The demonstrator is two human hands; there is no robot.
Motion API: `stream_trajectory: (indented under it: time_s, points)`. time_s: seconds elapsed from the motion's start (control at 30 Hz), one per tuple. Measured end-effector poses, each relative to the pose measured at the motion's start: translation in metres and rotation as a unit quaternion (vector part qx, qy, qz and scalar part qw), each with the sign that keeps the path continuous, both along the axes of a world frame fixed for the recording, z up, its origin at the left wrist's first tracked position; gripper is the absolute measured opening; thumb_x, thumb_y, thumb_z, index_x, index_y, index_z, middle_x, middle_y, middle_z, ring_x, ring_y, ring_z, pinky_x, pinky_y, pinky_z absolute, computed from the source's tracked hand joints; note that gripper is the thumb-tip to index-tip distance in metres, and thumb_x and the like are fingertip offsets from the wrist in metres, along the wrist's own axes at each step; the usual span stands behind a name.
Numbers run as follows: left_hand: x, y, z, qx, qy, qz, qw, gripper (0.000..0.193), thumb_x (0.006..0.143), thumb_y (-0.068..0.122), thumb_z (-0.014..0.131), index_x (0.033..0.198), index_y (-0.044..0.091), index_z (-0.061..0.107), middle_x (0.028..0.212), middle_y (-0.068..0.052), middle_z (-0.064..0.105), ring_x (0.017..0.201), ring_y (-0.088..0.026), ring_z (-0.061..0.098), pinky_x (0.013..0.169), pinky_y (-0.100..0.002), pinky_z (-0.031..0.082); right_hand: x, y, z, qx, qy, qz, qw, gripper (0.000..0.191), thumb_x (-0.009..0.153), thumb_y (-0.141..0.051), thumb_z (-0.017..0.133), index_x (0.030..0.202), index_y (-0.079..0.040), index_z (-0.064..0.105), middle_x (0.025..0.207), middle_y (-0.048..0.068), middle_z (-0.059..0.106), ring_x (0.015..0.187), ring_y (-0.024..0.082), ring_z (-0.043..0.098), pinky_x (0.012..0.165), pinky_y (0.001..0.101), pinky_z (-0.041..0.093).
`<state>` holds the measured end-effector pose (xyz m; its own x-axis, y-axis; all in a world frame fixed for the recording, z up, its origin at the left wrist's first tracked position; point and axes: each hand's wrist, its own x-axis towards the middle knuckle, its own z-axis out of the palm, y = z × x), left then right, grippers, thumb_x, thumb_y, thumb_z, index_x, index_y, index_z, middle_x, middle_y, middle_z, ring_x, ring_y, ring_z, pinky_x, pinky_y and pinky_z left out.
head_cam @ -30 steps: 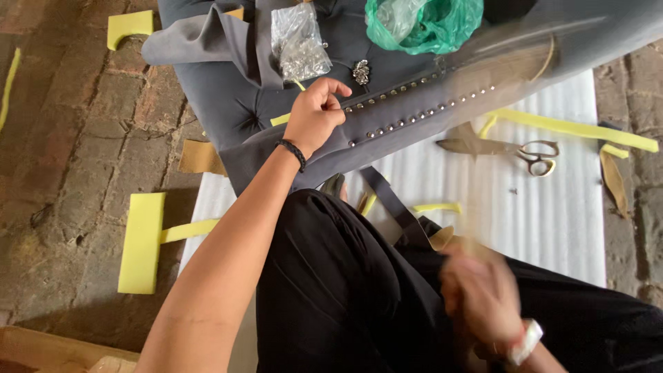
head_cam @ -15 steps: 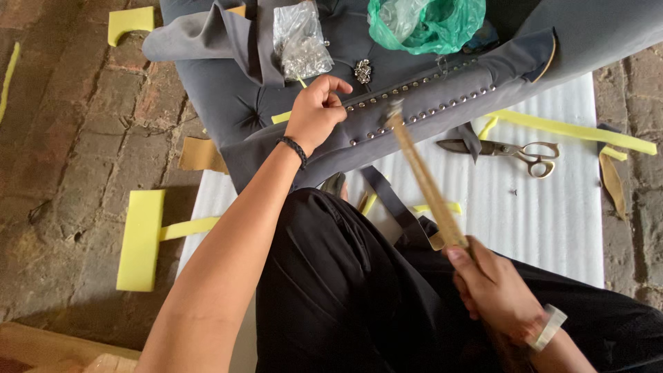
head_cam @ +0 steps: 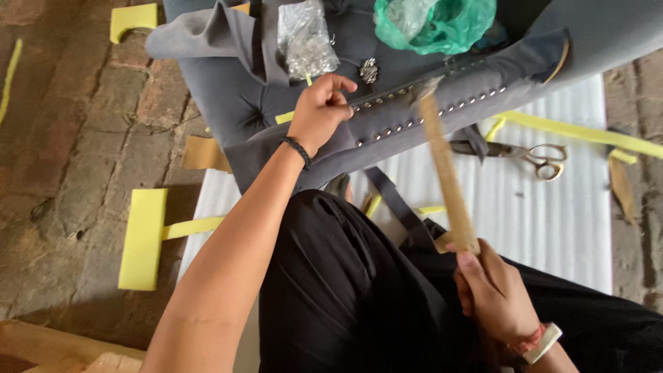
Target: The person sits on the floor with a tufted gray sofa arm across their lap and hammers decorative metal tacks along the fabric edge using a wooden-handled hammer, placing each tack by hand. They briefly use pliers to adjust a tack, then cut and tuck excess fabric with scissors and continue hammering tacks along the rail.
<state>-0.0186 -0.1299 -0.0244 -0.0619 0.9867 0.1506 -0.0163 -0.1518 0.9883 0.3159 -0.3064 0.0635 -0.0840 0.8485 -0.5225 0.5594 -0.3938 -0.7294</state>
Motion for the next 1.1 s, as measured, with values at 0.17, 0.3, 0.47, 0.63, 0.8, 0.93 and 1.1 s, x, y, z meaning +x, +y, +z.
stream_trajectory:
  time_s: [0.17, 0.3, 0.47, 0.63, 0.8, 0.93, 1.1]
  points:
    - [-0.001, -0.001, -0.001, -0.019, 0.030, 0.029, 0.999, 0.031, 0.078, -0.007, 0.069, 0.108, 0.004, 0.066, 0.072, 0.006, 0.054, 0.066, -0.003, 0.049, 0.062, -0.022, 0.042, -0.002, -0.003, -0.015, 0.039, -0.059, 0.091, 0.993, 0.038, 0.100, -0.037, 0.053, 0.114, -0.004, 0.064, 0.056, 0.003, 0.056, 0.047, 0.012, 0.052, 0.046, 0.0295, 0.046]
    - [-0.001, -0.002, 0.001, -0.005, 0.021, 0.037, 0.999, 0.025, 0.084, -0.003, 0.070, 0.107, 0.003, 0.066, 0.075, 0.005, 0.056, 0.068, -0.002, 0.050, 0.063, -0.021, 0.042, -0.001, -0.002, -0.026, -0.107, 0.029, 0.030, 0.993, 0.038, 0.101, -0.037, 0.056, 0.119, -0.006, 0.067, 0.056, 0.005, 0.052, 0.042, 0.014, 0.049, 0.042, 0.0315, 0.043]
    - [0.001, -0.002, 0.005, -0.046, -0.012, 0.052, 0.997, 0.012, 0.092, 0.008, 0.069, 0.104, 0.004, 0.068, 0.076, 0.006, 0.062, 0.065, -0.001, 0.053, 0.057, -0.021, 0.041, 0.004, 0.001, -0.035, -0.038, 0.026, 0.008, 0.999, 0.038, 0.090, -0.023, 0.067, 0.124, -0.007, 0.066, 0.058, 0.004, 0.056, 0.045, 0.012, 0.051, 0.043, 0.0301, 0.046]
    - [0.000, -0.002, 0.006, -0.071, -0.024, 0.069, 0.995, 0.009, 0.093, 0.009, 0.068, 0.101, 0.004, 0.068, 0.073, 0.004, 0.060, 0.059, -0.003, 0.051, 0.051, -0.022, 0.040, 0.011, -0.006, -0.043, -0.054, -0.015, -0.060, 0.997, 0.038, 0.092, -0.023, 0.074, 0.125, -0.007, 0.066, 0.058, 0.007, 0.055, 0.045, 0.013, 0.053, 0.045, 0.0306, 0.047]
    - [0.001, 0.000, 0.002, -0.041, -0.032, 0.057, 0.997, 0.010, 0.094, 0.008, 0.068, 0.103, 0.003, 0.069, 0.078, 0.003, 0.064, 0.063, -0.003, 0.056, 0.056, -0.021, 0.046, 0.018, -0.035, -0.051, 0.103, -0.082, -0.010, 0.991, 0.063, 0.079, -0.021, 0.081, 0.133, -0.002, 0.055, 0.089, 0.015, 0.068, 0.079, 0.025, 0.068, 0.068, 0.0386, 0.055]
    - [-0.001, 0.000, 0.000, -0.061, -0.011, 0.059, 0.996, 0.010, 0.093, 0.007, 0.067, 0.103, 0.004, 0.068, 0.075, 0.003, 0.063, 0.061, -0.004, 0.055, 0.052, -0.021, 0.044, 0.025, -0.048, -0.056, 0.088, -0.070, 0.021, 0.993, 0.073, 0.077, -0.023, 0.080, 0.139, -0.004, 0.047, 0.116, 0.020, 0.071, 0.110, 0.031, 0.071, 0.090, 0.0423, 0.055]
    - [-0.005, -0.001, -0.002, -0.046, 0.004, 0.051, 0.998, 0.010, 0.094, 0.007, 0.069, 0.103, 0.004, 0.067, 0.077, 0.003, 0.064, 0.063, -0.003, 0.056, 0.054, -0.021, 0.045, 0.051, 0.004, -0.058, 0.169, -0.305, 0.396, 0.850, 0.047, 0.088, -0.031, 0.068, 0.134, -0.023, 0.060, 0.120, 0.004, 0.073, 0.104, 0.025, 0.072, 0.084, 0.0366, 0.059]
